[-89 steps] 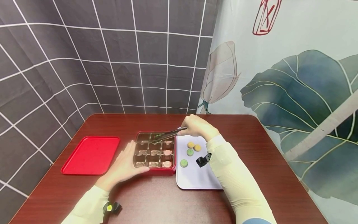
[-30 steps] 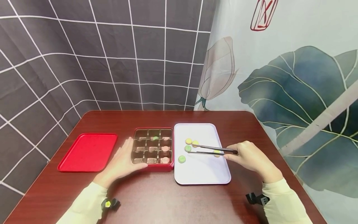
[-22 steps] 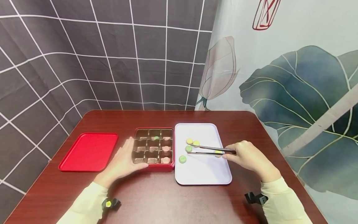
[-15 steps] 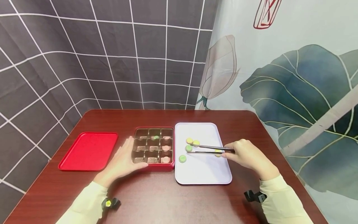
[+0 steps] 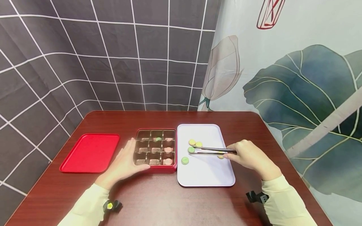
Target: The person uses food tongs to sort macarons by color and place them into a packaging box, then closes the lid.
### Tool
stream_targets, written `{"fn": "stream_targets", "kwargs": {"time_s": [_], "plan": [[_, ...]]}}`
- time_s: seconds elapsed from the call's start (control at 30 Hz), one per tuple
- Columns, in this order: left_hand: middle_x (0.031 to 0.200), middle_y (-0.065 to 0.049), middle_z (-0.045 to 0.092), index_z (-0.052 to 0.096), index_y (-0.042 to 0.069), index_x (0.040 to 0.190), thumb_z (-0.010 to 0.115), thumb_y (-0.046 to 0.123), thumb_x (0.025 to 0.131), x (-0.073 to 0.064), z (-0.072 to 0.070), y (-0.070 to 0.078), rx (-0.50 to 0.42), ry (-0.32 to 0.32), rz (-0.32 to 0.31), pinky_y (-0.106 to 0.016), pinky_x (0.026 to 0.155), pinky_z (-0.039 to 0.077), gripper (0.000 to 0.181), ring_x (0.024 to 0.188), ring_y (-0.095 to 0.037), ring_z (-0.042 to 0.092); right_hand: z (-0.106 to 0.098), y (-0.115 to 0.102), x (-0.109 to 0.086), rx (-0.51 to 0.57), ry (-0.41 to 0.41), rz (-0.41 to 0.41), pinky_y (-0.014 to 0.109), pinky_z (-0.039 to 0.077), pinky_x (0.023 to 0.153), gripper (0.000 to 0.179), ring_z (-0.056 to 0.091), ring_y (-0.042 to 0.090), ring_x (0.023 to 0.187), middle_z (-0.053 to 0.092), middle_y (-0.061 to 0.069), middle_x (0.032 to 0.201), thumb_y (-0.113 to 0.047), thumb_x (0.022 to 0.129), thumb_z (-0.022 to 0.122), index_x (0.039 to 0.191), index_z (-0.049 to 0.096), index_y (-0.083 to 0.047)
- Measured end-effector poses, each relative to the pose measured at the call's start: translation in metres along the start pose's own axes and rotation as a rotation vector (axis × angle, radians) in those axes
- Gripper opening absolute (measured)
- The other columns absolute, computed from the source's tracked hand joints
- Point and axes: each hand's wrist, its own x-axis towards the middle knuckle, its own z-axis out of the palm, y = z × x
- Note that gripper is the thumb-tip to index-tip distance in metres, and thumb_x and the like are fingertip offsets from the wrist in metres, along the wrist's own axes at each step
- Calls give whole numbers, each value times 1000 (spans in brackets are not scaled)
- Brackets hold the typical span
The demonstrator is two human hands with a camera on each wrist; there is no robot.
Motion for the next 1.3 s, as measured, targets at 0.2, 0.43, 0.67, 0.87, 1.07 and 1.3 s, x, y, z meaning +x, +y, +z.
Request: {"fn": "stream_targets", "kwargs": {"time_s": [0.2,0.43,0.67,0.87,1.07,1.3], "plan": [[158,-20,14,14,-3,152,67,77,64,-1,0,1,2,0,-1,-56,113,19,130,146,-32,12,-1,0,0,12,-20,10,21,43,50,21,50,4,57,64,-13,72,-35,80,78,91,76,-17],[158,-20,13,13,-2,152,66,80,62,-1,-1,2,7,1,1,-55,113,19,133,146,-31,11,-1,0,0,31,-34,25,21,42,48,21,49,4,57,63,-13,71,-37,80,77,90,77,-19],[158,-20,13,13,-2,152,66,80,63,-1,0,1,4,-3,-2,-55,113,18,132,146,-31,11,-2,-1,-1,37,-37,37,21,40,46,21,48,5,55,62,-12,69,-35,80,77,91,77,-16],[158,-20,13,13,-2,152,63,82,63,-1,-1,1,8,-5,-2,-56,113,19,133,146,-32,11,-2,-2,-1,39,-36,38,21,41,47,21,49,6,56,64,-10,70,-33,80,78,91,77,-16],[158,-19,12,13,-2,152,66,79,64,-2,-1,2,7,-3,-5,-55,113,18,131,146,-31,10,-2,-1,-2,34,-23,32,21,42,48,20,49,5,56,64,-10,70,-35,80,77,89,76,-16],[158,-20,13,13,-3,152,65,80,63,-1,0,1,10,5,5,-55,113,19,132,145,-33,13,-4,-1,-2,28,1,32,21,43,48,28,49,4,56,64,-11,70,-38,79,77,92,77,-12]]}}
